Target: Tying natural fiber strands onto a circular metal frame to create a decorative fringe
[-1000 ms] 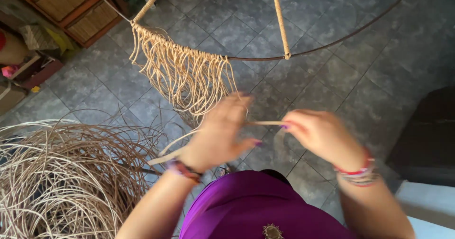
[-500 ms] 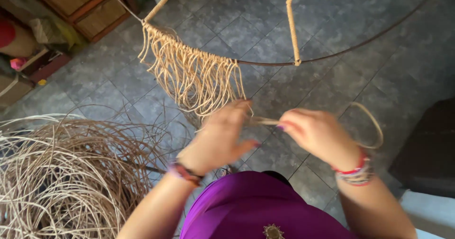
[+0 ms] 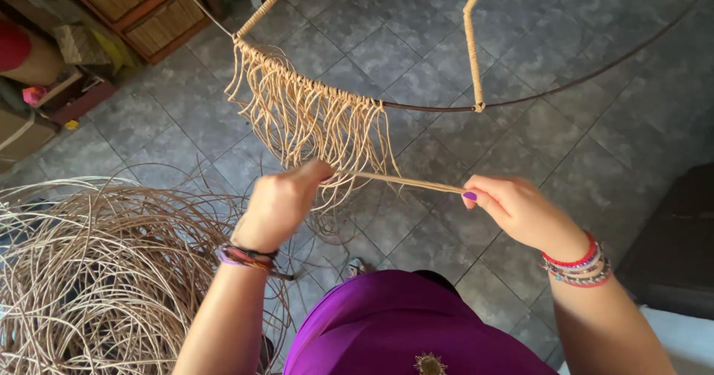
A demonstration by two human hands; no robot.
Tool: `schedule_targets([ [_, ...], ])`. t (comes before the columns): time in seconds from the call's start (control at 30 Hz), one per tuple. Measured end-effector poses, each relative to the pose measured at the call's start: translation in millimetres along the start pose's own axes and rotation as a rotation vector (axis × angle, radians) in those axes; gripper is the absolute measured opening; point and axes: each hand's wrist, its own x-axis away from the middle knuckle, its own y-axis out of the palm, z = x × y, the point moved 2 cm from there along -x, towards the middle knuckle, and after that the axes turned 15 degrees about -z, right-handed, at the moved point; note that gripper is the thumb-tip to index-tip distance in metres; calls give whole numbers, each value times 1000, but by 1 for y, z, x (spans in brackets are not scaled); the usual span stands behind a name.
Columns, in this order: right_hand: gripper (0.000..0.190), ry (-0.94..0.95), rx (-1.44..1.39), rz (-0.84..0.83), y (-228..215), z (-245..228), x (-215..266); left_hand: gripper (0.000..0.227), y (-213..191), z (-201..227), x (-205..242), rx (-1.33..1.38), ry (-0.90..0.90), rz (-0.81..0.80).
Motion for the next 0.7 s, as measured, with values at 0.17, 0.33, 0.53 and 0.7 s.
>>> schedule_targets([
  [0.17, 22, 21, -72, -92, 7, 13, -2, 16, 4, -21, 2, -43, -136, 73],
  [0.33, 36, 18, 131, -99, 15, 18, -4, 14, 1, -21, 1, -1, -149, 56],
  [0.53, 21, 41, 301, -42, 25, 16, -4, 12, -3, -23, -2, 73, -147, 7],
  [0.7, 17, 47, 294, -27, 34, 18, -5, 13, -6, -23, -5, 128, -150, -31],
])
